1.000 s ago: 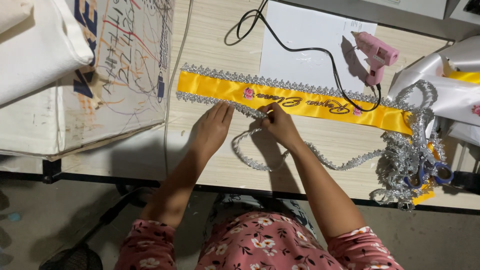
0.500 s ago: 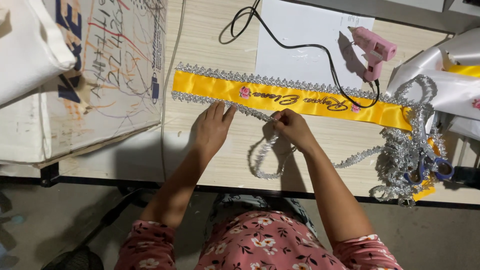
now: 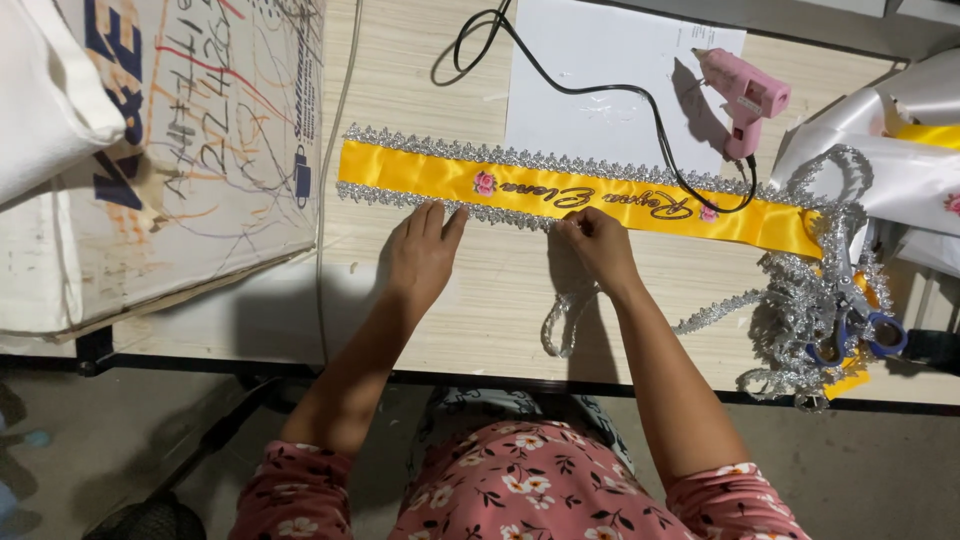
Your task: The person uses a hot glue gun to attach a silver tinsel trim along the edge of a yellow sash. They apply glue in sections and press the trim onto the fabric, smoothing it down with their fingers to secure the decoration.
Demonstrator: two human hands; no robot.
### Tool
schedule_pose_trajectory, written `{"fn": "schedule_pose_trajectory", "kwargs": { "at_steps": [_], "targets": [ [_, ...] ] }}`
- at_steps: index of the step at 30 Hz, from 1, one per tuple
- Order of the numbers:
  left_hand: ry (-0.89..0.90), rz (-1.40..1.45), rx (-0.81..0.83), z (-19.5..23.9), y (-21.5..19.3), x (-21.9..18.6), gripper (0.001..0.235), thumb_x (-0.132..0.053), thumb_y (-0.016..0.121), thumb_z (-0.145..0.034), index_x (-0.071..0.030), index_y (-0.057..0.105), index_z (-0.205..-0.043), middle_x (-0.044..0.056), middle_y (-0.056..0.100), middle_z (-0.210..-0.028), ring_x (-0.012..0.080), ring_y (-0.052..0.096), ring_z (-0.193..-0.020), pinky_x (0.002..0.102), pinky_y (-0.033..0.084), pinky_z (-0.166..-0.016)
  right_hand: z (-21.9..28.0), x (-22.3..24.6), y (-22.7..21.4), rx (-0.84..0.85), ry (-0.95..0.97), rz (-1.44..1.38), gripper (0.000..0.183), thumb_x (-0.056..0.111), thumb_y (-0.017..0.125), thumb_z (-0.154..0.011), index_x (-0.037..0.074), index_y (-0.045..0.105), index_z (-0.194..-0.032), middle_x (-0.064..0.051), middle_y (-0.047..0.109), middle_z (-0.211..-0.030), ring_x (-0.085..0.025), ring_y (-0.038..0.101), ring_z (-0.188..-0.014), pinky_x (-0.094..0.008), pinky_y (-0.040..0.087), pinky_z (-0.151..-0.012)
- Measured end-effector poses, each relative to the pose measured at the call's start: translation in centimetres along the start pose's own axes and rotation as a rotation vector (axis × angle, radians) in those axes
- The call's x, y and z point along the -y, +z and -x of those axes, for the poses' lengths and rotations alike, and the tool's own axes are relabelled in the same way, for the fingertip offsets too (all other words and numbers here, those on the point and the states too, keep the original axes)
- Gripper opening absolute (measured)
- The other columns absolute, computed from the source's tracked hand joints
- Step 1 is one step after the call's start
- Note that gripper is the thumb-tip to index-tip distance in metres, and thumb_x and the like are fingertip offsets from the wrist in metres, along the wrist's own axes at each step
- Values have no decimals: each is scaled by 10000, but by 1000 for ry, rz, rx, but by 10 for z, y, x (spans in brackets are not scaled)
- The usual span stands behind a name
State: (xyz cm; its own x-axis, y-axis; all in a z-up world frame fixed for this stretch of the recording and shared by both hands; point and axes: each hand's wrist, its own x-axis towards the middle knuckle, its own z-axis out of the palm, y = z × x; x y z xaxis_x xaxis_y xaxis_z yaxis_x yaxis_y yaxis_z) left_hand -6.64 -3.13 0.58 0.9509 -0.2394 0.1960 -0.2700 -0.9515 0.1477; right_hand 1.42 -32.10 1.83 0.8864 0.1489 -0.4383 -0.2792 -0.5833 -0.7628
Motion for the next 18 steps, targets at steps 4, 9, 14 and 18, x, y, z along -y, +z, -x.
{"fn": "schedule_pose_trajectory", "kwargs": {
  "at_steps": [4,9,14,18],
  "targets": [
    [-15,16,-2,0,2,0,488,-73,592,-914,-133,627,-1397,164,618,-1298,328,573,-1266,431,492,-1019,-6,-7,1,-29,46,11,201,228,769,-930,38,711,-901,-17,693,-765,-80,595,-679,-266,493,-629],
    [-15,8,0,-1,0,-1,475,-81,588,-924,-137,629,-1393,163,621,-1296,325,573,-1270,428,493,-1027,-13,-11,5,-69,15,93,249,253,792,-916,28,698,-864,-39,690,-741,-97,596,-668,-279,496,-632],
    [-18,-4,16,-3,-5,-4,475,-86,584,-927,-141,623,-1397,157,623,-1289,318,573,-1269,420,491,-1030,-16,-12,7,-95,-12,184,280,287,794,-903,30,695,-858,-74,691,-728,-140,620,-635,-304,504,-635],
    [-32,-33,44,-3,-5,-5,486,-93,581,-921,-149,610,-1403,146,620,-1287,310,568,-1268,418,488,-1020,-19,-14,7,-97,-18,209,306,302,795,-901,21,689,-842,-97,704,-742,-177,639,-639,-323,514,-645]
  ]
}}
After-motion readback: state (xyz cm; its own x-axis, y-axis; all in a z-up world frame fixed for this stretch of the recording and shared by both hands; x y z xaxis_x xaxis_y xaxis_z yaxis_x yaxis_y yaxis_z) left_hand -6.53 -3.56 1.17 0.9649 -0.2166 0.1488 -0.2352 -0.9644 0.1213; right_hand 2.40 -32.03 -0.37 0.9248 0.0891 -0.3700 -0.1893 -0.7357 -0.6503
